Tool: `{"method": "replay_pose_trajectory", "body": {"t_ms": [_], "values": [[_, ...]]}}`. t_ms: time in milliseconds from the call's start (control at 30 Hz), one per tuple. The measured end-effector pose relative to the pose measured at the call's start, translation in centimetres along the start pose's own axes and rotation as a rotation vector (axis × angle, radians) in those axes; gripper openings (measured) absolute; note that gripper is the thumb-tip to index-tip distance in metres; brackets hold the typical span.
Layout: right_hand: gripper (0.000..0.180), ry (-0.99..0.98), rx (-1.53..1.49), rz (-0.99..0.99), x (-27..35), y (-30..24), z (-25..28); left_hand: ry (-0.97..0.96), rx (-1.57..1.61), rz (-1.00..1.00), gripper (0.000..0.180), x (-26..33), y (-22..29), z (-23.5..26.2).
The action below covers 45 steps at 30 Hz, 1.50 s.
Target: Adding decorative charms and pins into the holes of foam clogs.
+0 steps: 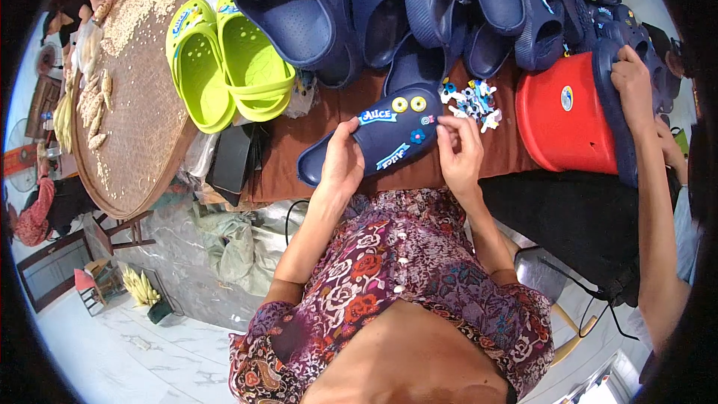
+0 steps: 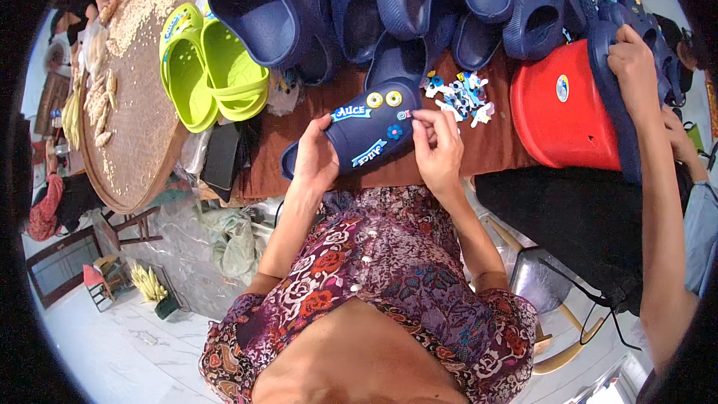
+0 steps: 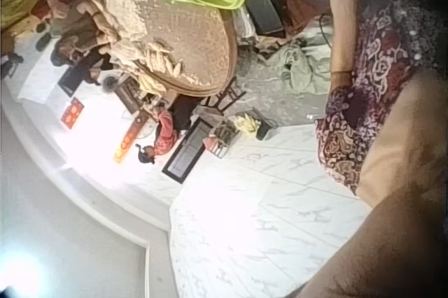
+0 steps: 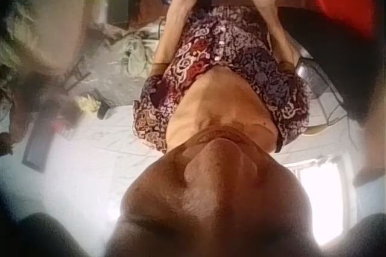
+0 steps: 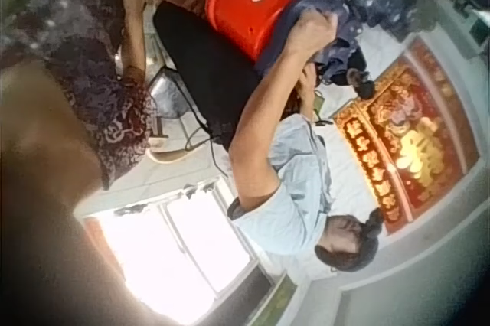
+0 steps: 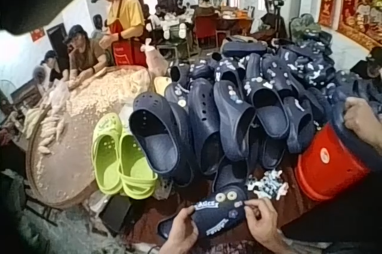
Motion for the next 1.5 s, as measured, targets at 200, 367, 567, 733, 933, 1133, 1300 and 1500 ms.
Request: {"method": "replay_pose_trajectory", "body": {"t_ms": [200, 367, 567, 733, 933, 1133, 1300, 1500], "values": [[0.024, -0.024, -0.144, -0.206, 4.5, 2.9, -0.5, -0.014, 0.11, 0.04, 0.042, 1.5, 1.6, -0.9], [0.062, -0.488, -0.36, -0.352, 7.8, 3.2, -2.4, -0.16, 0.276, 0.079, 0.049, 2.4, 2.4, -3.3], [0.098, -0.593, -0.218, -0.2, 7.0, 0.3, -3.5, -0.228, 0.463, 0.041, 0.05, 2.6, 2.5, -7.1], [0.083, -0.427, -0.489, -0.278, 6.4, -0.5, -4.6, -0.225, 0.464, -0.005, 0.051, 2.8, 2.9, -11.2], [0.053, -0.2, -0.496, -0.092, 2.9, -0.1, -1.3, -0.472, 0.374, -0.069, 0.051, 2.5, 1.8, -11.1], [0.059, -0.055, -0.325, 0.025, -4.0, -0.5, 3.4, -0.479, -0.255, -0.32, 0.039, 3.8, 1.3, -6.1], [0.04, 0.001, -0.427, 0.038, -12.3, -2.7, 4.5, -0.249, -0.394, -0.427, 0.032, 2.6, 1.8, -2.5], [0.052, -0.122, -0.608, -0.221, -23.7, -2.4, 4.5, -0.253, -0.601, -0.517, 0.03, 0.8, 1.6, -1.7]]}}
Point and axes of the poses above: each hand's wrist, its own x-axis away from the middle knuckle, its own z-axis out of the back of the hand, y = z × x, the point moved 1 cm from there along -x, towards the middle knuckle, and after that the axes turned 9 degrees about -z, right-handed, at the moved point
